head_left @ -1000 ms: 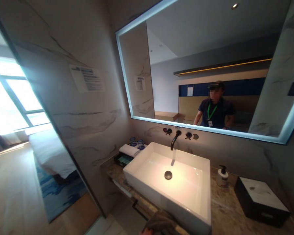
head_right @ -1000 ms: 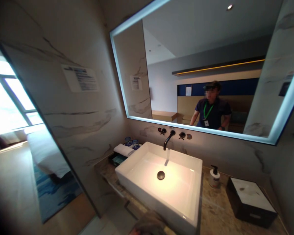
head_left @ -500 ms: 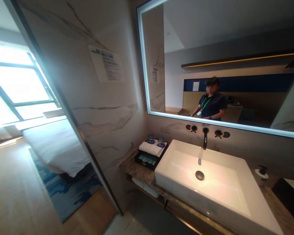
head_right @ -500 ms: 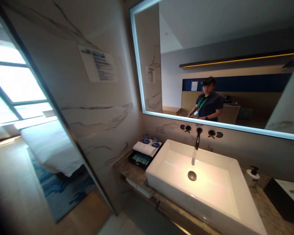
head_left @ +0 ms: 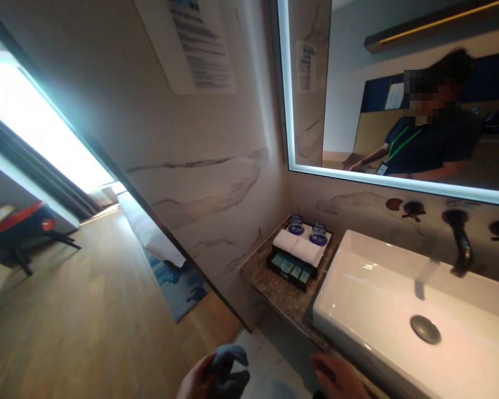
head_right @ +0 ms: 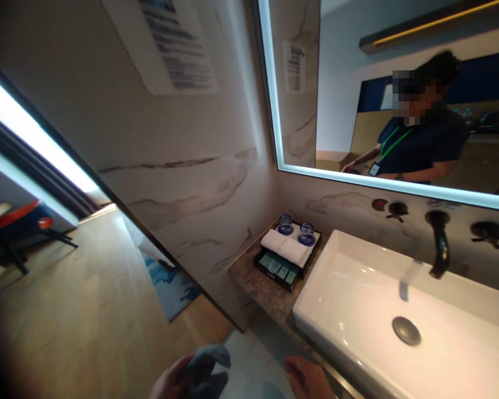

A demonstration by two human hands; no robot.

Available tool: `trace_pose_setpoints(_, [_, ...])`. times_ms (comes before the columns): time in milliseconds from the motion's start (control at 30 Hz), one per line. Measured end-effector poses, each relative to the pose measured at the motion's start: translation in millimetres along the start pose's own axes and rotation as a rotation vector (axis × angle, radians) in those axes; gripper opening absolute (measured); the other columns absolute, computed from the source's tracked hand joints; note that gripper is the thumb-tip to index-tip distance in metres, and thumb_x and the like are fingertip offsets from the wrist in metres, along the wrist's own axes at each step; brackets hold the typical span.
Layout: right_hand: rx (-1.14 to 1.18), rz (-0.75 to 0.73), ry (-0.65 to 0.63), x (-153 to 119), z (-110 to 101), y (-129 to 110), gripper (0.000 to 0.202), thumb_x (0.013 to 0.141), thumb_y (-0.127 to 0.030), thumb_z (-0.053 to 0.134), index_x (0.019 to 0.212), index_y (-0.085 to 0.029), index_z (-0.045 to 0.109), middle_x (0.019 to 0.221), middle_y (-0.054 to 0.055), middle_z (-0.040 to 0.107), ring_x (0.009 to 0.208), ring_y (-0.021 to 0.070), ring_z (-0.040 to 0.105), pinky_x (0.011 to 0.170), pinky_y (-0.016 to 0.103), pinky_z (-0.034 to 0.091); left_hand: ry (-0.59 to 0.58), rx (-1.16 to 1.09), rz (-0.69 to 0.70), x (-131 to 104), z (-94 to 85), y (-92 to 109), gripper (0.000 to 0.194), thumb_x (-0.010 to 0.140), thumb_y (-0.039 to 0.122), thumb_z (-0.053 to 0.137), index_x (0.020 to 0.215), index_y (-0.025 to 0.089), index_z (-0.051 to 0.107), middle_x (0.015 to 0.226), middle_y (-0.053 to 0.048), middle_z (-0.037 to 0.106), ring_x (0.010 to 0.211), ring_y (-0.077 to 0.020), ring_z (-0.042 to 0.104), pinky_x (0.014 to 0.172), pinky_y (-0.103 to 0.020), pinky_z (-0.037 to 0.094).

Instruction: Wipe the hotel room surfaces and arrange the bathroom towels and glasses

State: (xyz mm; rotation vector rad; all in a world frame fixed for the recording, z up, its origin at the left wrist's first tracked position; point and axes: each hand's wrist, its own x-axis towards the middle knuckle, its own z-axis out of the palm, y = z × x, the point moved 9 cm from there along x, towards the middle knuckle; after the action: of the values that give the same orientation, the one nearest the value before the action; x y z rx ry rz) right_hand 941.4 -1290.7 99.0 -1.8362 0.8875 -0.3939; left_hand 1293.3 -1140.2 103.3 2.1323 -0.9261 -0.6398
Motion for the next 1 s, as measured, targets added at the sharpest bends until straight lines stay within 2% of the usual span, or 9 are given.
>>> trace_pose_setpoints(100, [0.103, -0.008, 0.03, 45.4, -30.4, -38.3, 0.057, 0.085, -0.052, 0.044, 0.121, -0.012, 0.061, 0.112, 0.014, 0.067, 0.104, 0.0255, 0.063, 0.093, 0.037, 0.051, 0.058, 0.113, 0.119, 60.5, -21.6, 49.4, 0.038, 0.065, 0.03, 0.054, 0.099, 0.022, 0.07, 0.1, -0.003, 0.075, 0.1, -0.0278, 0.067, 0.093, -0.038, 0.051])
trace_pose_setpoints(233, [0.196, 0.006, 0.089, 96.1, -60.9, -66.9, 0.056, 0.086, -0.049, 0.046, 0.123, -0.01, 0.057, 0.113, 0.015, 0.067, 0.108, 0.025, 0.062, 0.099, 0.04, 0.048, 0.124, 0.265, 0.274, 129.6, -34.3, 123.2, 0.042, 0.075, 0.023, 0.047, 0.112, 0.02, 0.065, 0.114, -0.005, 0.07, 0.108, -0.0236, 0.063, 0.1, -0.037, 0.047])
trace_pose_setpoints(400, [0.227, 0.028, 0.205, 138.7, -85.8, -62.9, 0.051, 0.086, -0.048, 0.046, 0.122, -0.012, 0.056, 0.115, 0.014, 0.066, 0.108, 0.0237, 0.062, 0.099, 0.041, 0.048, 0.176, 0.523, 0.516, 203.7, -18.4, 203.3, 0.046, 0.084, 0.012, 0.039, 0.126, 0.017, 0.058, 0.131, -0.009, 0.058, 0.121, -0.0222, 0.053, 0.108, -0.038, 0.04])
trace_pose_setpoints(533, [0.144, 0.105, 0.426, 167.7, -119.0, -41.0, 0.052, 0.084, -0.046, 0.044, 0.121, -0.012, 0.055, 0.109, 0.015, 0.068, 0.103, 0.0247, 0.064, 0.093, 0.042, 0.052, -0.047, 0.733, 0.6, 266.1, 41.5, 222.1, 0.051, 0.079, 0.009, 0.051, 0.129, 0.018, 0.056, 0.139, -0.012, 0.051, 0.125, -0.0282, 0.048, 0.106, -0.044, 0.039])
trace_pose_setpoints(600, [-0.005, 0.159, 0.51, 185.0, -139.0, -35.8, 0.053, 0.084, -0.042, 0.04, 0.124, -0.01, 0.053, 0.107, 0.015, 0.069, 0.099, 0.0244, 0.065, 0.09, 0.041, 0.053, -0.151, 0.714, 0.649, 291.0, 70.3, 233.6, 0.052, 0.079, 0.014, 0.055, 0.131, 0.017, 0.054, 0.142, -0.013, 0.048, 0.127, -0.0296, 0.046, 0.105, -0.047, 0.039])
trace_pose_setpoints(700, [-0.207, 0.259, 0.593, 215.4, -167.1, -33.4, 0.055, 0.085, -0.035, 0.039, 0.13, -0.005, 0.047, 0.117, 0.019, 0.063, 0.105, 0.0275, 0.062, 0.095, 0.044, 0.049, -0.213, 0.544, 0.782, 311.5, 103.0, 277.5, 0.043, 0.086, 0.019, 0.047, 0.128, 0.014, 0.055, 0.133, -0.013, 0.056, 0.122, -0.0269, 0.049, 0.106, -0.044, 0.04])
trace_pose_setpoints(800, [-0.294, 0.355, 0.661, 243.7, -180.8, -28.7, 0.06, 0.079, -0.029, 0.052, 0.13, 0.002, 0.044, 0.12, 0.028, 0.058, 0.111, 0.0371, 0.057, 0.097, 0.053, 0.043, -0.382, 0.417, 0.973, 304.0, 148.5, 334.5, 0.036, 0.087, 0.018, 0.044, 0.119, 0.012, 0.059, 0.118, -0.013, 0.063, 0.113, -0.0247, 0.054, 0.103, -0.042, 0.042])
trace_pose_setpoints(867, [-0.329, 0.401, 0.696, 256.5, -176.6, -23.9, 0.064, 0.074, -0.023, 0.057, 0.13, 0.006, 0.042, 0.112, 0.03, 0.06, 0.107, 0.0396, 0.058, 0.094, 0.054, 0.044, -0.521, 0.377, 1.121, 286.2, 184.1, 364.9, 0.042, 0.081, 0.013, 0.048, 0.122, 0.012, 0.056, 0.122, -0.013, 0.06, 0.116, -0.0252, 0.051, 0.105, -0.042, 0.04])
trace_pose_setpoints(1000, [-0.321, 0.402, 0.829, 257.3, -153.5, -23.1, 0.063, 0.077, -0.019, 0.048, 0.134, 0.002, 0.035, 0.126, 0.027, 0.053, 0.116, 0.0325, 0.053, 0.101, 0.047, 0.042, -0.749, 0.403, 1.286, 254.3, 243.6, 383.1, 0.066, 0.067, 0.001, 0.051, 0.132, 0.008, 0.047, 0.126, -0.018, 0.056, 0.118, -0.0284, 0.048, 0.107, -0.048, 0.034])
